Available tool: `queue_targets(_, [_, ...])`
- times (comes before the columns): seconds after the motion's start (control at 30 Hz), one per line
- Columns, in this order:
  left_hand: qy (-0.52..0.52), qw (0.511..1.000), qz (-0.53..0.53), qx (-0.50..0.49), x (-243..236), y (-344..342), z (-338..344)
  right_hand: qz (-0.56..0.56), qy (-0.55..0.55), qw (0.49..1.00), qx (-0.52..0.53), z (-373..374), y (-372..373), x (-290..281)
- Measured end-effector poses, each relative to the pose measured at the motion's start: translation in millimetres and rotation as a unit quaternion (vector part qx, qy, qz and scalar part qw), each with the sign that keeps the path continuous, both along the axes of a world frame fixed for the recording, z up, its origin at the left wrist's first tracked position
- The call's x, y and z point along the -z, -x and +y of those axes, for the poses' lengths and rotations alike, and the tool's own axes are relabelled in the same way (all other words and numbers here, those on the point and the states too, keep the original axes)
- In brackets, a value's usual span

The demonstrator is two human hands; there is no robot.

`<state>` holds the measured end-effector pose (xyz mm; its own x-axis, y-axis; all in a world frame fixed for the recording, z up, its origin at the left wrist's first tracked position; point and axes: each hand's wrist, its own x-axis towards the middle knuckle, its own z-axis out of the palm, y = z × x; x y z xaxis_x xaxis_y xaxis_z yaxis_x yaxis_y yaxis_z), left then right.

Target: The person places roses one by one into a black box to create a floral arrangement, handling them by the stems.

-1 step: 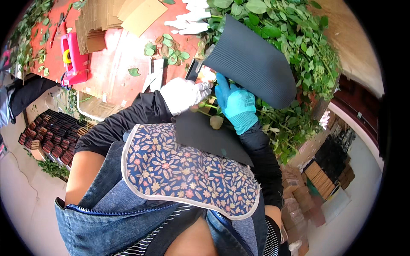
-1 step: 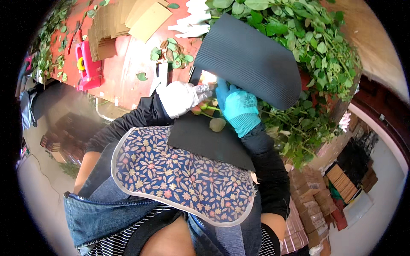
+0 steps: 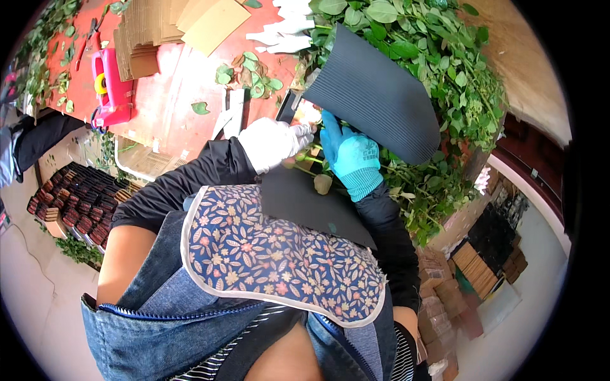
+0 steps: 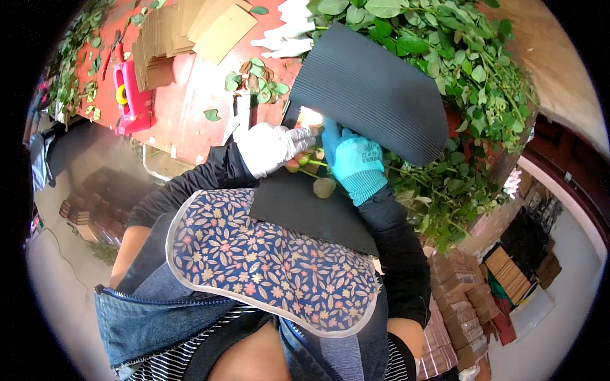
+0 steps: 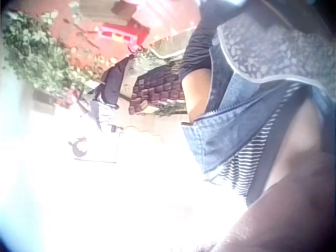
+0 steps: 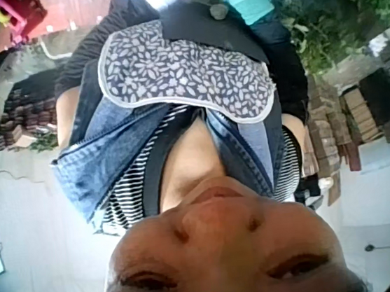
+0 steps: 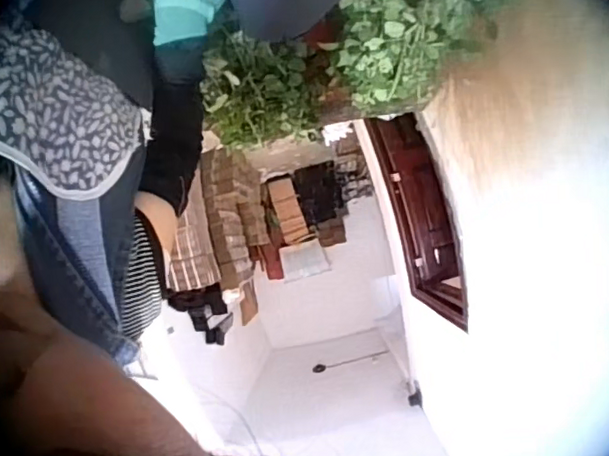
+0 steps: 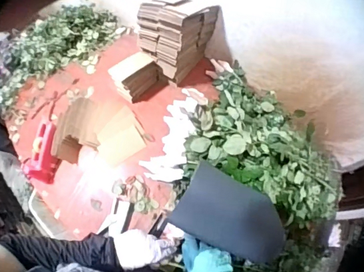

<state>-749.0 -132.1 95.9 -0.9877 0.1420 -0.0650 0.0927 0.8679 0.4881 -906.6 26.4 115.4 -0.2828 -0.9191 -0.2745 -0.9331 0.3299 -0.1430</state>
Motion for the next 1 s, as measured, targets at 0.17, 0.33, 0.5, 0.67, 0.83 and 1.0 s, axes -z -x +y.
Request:
queue_targets(0.17, [-0.050,0.998,-0.035,-0.007,0.3,2.4,-2.2,0.029,0.083,0.996,-0.024,5.0,4.2,7.3])
queue_targets(0.33, [-0.001,0.997,0.028,-0.068,-8.2,12.7,8.0,0.001,0.082,0.997,-0.003,5.2,7.0,10.6])
queue_targets(0.5, [-0.018,0.993,-0.047,-0.105,-4.0,14.4,15.0,-0.050,0.085,0.995,0.017,0.4,5.5,-12.0])
queue_targets(0.67, [-0.001,0.996,-0.053,-0.075,9.7,13.4,12.7,-0.085,0.288,0.942,0.151,44.0,28.5,-95.8])
queue_targets(0.83, [-0.047,0.994,-0.030,-0.092,27.0,18.9,9.3,-0.255,0.253,0.815,0.454,44.1,91.9,-98.3])
queue_targets(1.0, [0.019,0.990,-0.125,-0.068,35.9,21.1,-4.8,-0.530,0.525,0.587,0.316,40.3,115.6,-60.1])
